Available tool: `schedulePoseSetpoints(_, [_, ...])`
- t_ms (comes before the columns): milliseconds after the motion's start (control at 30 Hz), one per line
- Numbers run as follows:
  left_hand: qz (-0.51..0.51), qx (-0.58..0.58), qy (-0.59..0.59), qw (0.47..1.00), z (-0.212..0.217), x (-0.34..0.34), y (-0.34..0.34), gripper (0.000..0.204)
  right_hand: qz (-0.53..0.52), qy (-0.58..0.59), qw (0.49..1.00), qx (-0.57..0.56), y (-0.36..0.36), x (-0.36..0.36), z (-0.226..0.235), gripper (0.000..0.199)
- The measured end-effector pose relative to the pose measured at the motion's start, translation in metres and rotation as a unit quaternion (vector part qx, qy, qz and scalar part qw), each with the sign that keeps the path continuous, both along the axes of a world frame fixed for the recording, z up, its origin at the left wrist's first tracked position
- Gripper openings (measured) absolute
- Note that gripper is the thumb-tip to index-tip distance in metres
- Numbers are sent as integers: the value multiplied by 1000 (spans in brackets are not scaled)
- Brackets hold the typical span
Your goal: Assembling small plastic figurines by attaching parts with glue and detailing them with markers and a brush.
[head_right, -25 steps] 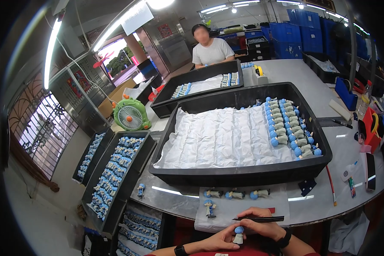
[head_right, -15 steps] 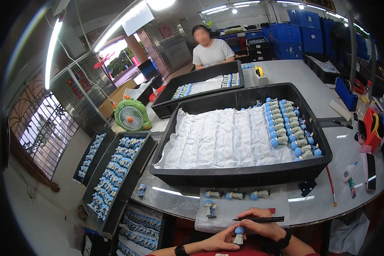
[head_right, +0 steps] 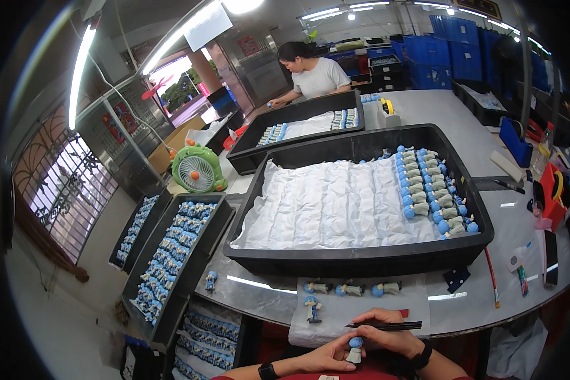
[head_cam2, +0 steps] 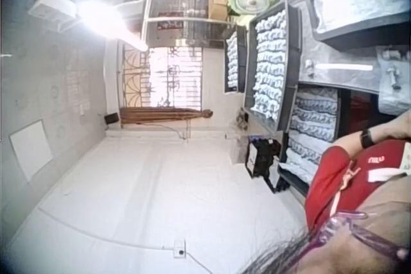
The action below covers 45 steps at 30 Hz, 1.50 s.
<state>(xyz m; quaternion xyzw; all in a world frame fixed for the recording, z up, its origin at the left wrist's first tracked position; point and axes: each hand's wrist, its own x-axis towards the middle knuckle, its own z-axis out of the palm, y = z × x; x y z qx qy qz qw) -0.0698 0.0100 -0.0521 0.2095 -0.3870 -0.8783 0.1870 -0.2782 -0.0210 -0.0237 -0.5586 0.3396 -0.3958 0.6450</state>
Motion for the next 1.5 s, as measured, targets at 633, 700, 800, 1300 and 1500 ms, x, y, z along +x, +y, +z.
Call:
schedulePoseSetpoints(633, [-23,-17,2,1000,7,-2,3,84,-21,17,1000,-5,1,2,1,22])
schedulePoseSetpoints(700, [-21,-37,17,999,8,-3,4,83,-24,15,1000,-7,0,2,-2,21])
schedulePoseSetpoints(800, [-23,-38,3,999,11,-3,4,82,-15,19,1000,-6,0,1,-1,21])
schedulePoseSetpoints(1300, [-48,-109,-55,991,9,-6,6,75,-14,30,999,16,3,1,3,22])
schedulePoseSetpoints(1500, [-45,-228,-140,962,22,-7,5,75,-8,32,999,-6,3,2,7,19])
